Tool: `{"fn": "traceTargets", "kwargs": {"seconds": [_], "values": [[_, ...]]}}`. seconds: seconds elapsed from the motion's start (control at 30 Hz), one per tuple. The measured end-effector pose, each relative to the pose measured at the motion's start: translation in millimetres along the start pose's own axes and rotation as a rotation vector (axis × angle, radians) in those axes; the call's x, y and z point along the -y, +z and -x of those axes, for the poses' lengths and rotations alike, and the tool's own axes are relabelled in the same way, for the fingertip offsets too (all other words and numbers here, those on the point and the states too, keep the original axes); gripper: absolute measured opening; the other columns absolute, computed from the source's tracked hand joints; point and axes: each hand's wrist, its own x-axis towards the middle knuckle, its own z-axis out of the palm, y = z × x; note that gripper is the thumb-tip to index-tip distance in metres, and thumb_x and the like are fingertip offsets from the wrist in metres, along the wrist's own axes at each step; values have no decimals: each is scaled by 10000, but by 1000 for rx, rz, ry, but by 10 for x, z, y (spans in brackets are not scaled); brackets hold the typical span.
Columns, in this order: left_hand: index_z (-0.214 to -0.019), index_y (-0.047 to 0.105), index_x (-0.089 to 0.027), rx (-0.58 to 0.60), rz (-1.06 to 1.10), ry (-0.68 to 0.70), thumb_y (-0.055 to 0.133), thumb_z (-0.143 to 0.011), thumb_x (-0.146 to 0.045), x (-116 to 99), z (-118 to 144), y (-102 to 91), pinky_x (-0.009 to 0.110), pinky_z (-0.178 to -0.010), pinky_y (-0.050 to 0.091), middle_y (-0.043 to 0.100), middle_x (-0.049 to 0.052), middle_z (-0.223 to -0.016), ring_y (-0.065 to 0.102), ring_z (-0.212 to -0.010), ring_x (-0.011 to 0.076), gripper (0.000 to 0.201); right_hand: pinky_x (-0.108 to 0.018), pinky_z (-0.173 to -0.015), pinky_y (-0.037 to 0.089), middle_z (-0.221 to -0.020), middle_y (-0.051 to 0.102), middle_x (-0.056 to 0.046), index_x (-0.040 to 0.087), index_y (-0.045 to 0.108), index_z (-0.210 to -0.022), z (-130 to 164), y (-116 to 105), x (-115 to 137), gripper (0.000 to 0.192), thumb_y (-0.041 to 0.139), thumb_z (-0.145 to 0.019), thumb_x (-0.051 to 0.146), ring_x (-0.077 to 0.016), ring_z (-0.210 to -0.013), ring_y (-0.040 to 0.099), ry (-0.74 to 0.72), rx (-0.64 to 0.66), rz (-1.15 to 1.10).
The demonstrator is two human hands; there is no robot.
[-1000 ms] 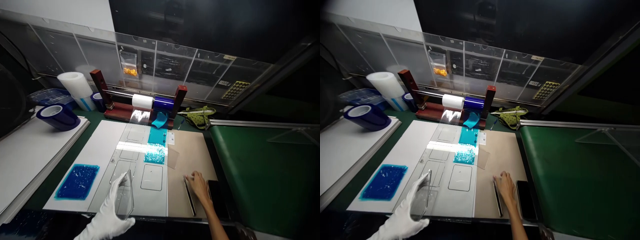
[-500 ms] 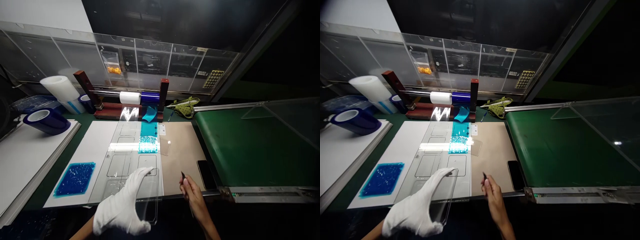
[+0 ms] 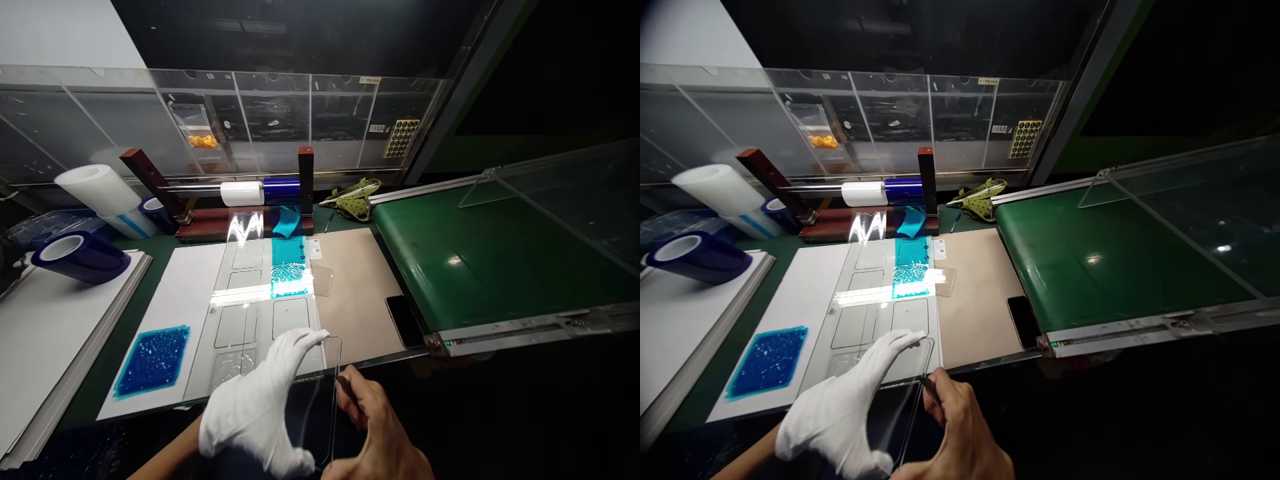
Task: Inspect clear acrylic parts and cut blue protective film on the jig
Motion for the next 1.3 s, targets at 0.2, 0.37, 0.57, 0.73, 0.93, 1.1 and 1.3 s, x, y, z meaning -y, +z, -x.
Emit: {"fn": "traceTargets", "kwargs": {"seconds": [0.2,0.37,0.57,0.73,0.93,1.1,1.3], "values": [[-1423,111,-312,-6,-19,36,769,-391,-327,-29,-10,-2,491,-1022,401,208,105,-1455,307,-1315,375,1225,-279,-530,545,-872,635,-67,231,594,-1130,-11,40,-53,1025,767,-250,727,-235,-720,615,55,25,-27],[-1428,124,-290,-11,-80,90,778,-367,-379,-72,-61,-32,483,-1014,409,240,113,-1439,321,-1301,383,1250,-313,-614,556,-871,610,-41,227,612,-1081,5,65,-7,1008,794,-203,686,-235,-761,607,168,18,-43],[-1434,148,-271,-22,-110,166,771,-365,-402,-144,-133,-35,472,-992,419,277,121,-1425,350,-1277,388,1244,-299,-619,541,-871,593,-38,225,616,-1030,38,28,77,918,793,-255,684,-224,-778,589,170,-29,-69],[-1434,158,-256,25,-128,176,766,-375,-435,-187,-213,-48,482,-990,419,284,132,-1417,345,-1276,394,1234,-230,-523,495,-629,506,8,207,550,-654,-26,-17,156,693,705,-315,791,-157,-632,504,80,11,-70],[-1438,109,-261,-46,-261,178,748,-446,-441,-246,-279,-47,483,-979,420,290,134,-1392,358,-1254,371,1194,-245,-530,475,-684,473,18,214,504,-730,57,5,-27,807,562,-311,901,-120,-587,439,35,-189,-118],[-1427,137,-183,-432,-579,156,676,-516,-337,-121,-371,-10,590,-984,311,386,181,-1288,412,-1146,396,1070,-230,-518,402,-657,408,49,227,439,-799,-363,-157,-595,566,448,-703,784,-101,-537,393,26,-390,-144],[-1441,122,-194,-472,-4,-37,698,-550,-392,262,-211,86,550,-1053,242,337,169,-1384,342,-1259,363,1079,-340,-727,499,-1013,618,-147,101,444,-1191,-1320,-205,-1385,612,244,-852,571,-231,-839,633,238,-376,126]]}}
